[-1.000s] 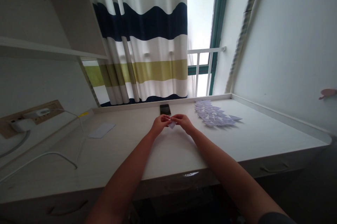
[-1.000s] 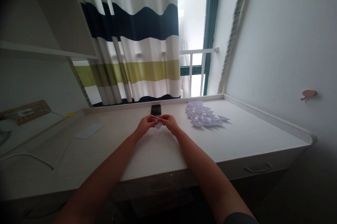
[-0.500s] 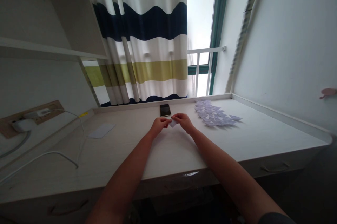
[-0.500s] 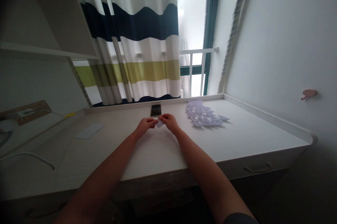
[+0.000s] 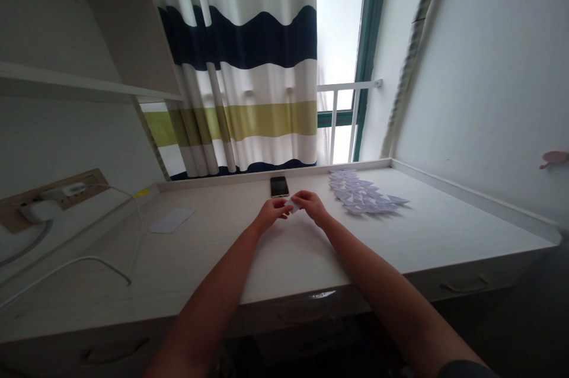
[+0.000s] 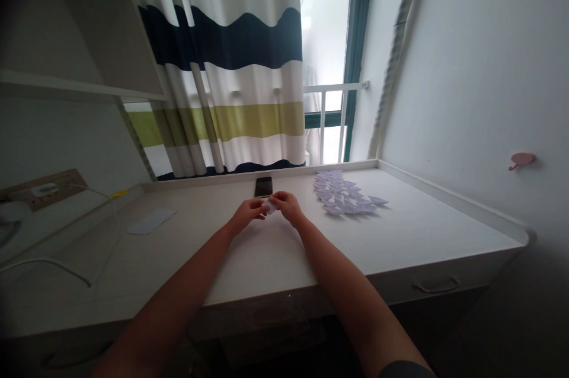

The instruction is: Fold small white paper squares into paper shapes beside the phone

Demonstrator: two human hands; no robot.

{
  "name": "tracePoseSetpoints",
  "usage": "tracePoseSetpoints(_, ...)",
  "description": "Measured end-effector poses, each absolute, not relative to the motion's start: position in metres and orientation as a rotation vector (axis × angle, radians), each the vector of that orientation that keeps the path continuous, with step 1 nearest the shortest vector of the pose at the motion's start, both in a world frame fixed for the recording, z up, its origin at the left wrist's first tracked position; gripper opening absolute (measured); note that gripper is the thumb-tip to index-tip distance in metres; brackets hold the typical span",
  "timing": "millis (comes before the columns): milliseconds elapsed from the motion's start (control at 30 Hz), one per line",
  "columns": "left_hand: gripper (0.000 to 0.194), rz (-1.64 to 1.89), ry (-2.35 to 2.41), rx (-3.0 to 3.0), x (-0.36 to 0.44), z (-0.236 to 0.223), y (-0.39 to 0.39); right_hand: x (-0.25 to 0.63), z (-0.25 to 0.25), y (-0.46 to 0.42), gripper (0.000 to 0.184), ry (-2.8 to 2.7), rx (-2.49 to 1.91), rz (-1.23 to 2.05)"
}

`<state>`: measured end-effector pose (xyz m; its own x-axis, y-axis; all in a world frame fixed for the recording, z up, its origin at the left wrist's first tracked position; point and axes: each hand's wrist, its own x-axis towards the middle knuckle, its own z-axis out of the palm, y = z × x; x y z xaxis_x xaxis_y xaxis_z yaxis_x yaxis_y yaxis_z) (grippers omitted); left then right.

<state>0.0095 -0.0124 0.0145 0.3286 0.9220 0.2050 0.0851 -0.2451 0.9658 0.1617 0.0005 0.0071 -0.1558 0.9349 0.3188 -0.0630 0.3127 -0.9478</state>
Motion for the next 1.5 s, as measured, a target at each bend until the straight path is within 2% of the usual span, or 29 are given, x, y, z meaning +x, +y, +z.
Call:
tracePoseSetpoints(267,0.029,1.099,0.963,1.598,0.0091,0.0117,-0.0087,0.1591,0.0099,-0.0047,0.024,-1.388,-0.833,1.159)
tracePoseSetpoints(500,0.030,1.236,1.061,1.633,0.0081,0.0111,-0.0059,0.1562,0.0072,-0.0040,0.027,-1.505,-1.043,0.994)
tracePoseSetpoints(967,0.034,1.197,1.014,1.550,0.0069,0.0132,-0.0107,0.1553,0.0072,-0.0070,0.024,-1.331,-0.974,1.314)
tracePoseSetpoints(1167,0.036,1.162,0.953,1.642,0.0080,0.0105,-0.0086,0.1575,0.0058,-0.0061,0.025,-1.276,-0.968,1.365)
tracePoseSetpoints(1500,0.031,1.159,0.976,1.662,0.0061,0.0090,-0.0061,0.1576,0.0090,-0.0092,0.015,-1.279,-0.932,1.399)
